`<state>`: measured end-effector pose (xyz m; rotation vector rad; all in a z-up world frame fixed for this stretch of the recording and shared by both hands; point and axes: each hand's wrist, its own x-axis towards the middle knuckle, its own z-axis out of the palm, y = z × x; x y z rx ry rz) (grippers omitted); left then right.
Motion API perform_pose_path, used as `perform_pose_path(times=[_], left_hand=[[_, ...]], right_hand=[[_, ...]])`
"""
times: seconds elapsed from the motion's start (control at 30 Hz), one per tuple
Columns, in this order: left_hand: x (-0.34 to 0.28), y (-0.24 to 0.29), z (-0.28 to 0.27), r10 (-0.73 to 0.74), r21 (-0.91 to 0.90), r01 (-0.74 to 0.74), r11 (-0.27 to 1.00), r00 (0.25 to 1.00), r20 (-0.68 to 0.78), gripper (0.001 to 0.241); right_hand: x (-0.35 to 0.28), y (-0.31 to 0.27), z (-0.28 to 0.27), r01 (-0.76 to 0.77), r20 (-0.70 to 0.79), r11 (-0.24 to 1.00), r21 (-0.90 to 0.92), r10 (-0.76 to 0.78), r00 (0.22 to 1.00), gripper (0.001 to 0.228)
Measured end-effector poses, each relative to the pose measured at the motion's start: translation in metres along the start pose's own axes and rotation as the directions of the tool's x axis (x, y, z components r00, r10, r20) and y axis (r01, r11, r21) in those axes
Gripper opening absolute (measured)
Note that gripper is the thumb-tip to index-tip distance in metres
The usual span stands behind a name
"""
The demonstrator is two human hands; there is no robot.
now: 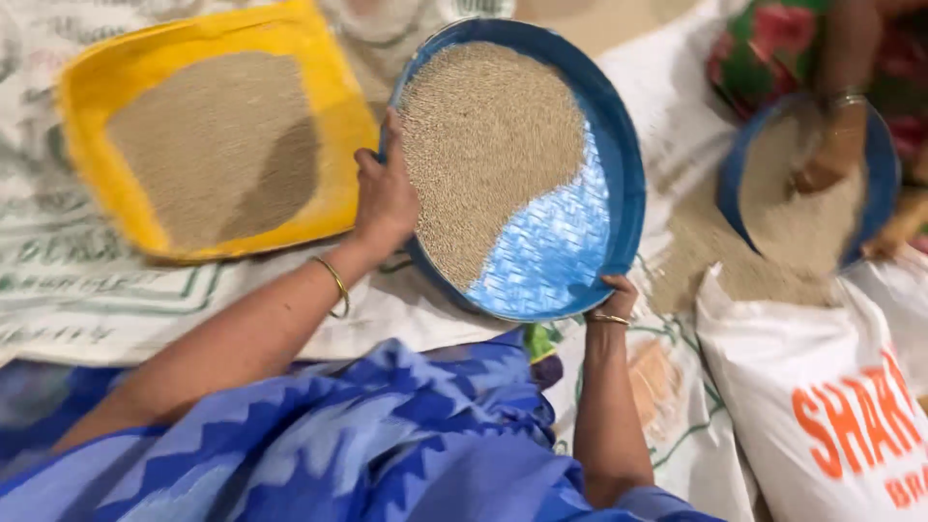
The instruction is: Sorting and winnowing grains using a traditional woven tray.
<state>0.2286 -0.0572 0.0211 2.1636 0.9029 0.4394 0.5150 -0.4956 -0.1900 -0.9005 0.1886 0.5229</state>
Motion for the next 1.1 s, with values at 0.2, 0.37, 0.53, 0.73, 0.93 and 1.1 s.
perform_pose_path(times=[0.2, 0.37, 0.53, 0.73, 0.93, 1.1], left_hand=[[0.083, 0.052, 0.101, 0.089, -0.103, -0.062, 0.993, 0.953, 0.29, 0.102], [0.103, 0.104, 0.173, -0.059, -0.053, 0.1, 0.994, 0.856, 0.514, 0.107], [0.106, 0.087, 0.248, -0.124, -0.154, 0.278, 0.948, 0.77, 0.626, 0.116], [0.101, 0.036, 0.263, 0.02, -0.156, 0.124, 0.98, 0.719, 0.695, 0.099], [0.094, -0.039, 0.083, 0.374, -0.369, -0.216, 0.904, 0.817, 0.438, 0.075], [0.066, -0.136, -0.145, -0.314, -0.215, 0.283, 0.935, 0.941, -0.129, 0.046]], right_hand=[[-0.074, -0.044, 0.055, 0.12, -0.076, 0.988, 0.098, -0.113, 0.991, 0.06], [-0.058, -0.072, -0.032, 0.203, -0.213, 0.967, 0.155, -0.168, 0.962, 0.052], [-0.057, -0.089, -0.077, 0.218, -0.303, 0.974, 0.059, -0.19, 0.934, 0.049], [-0.014, -0.084, -0.192, 0.08, -0.452, 0.988, -0.135, -0.133, 0.882, 0.035], [-0.021, -0.07, 0.041, -0.398, 0.129, -0.377, -0.836, -0.841, 0.525, 0.045], [-0.018, 0.049, 0.304, 0.548, 0.548, -0.069, -0.833, -0.227, 0.805, 0.03]])
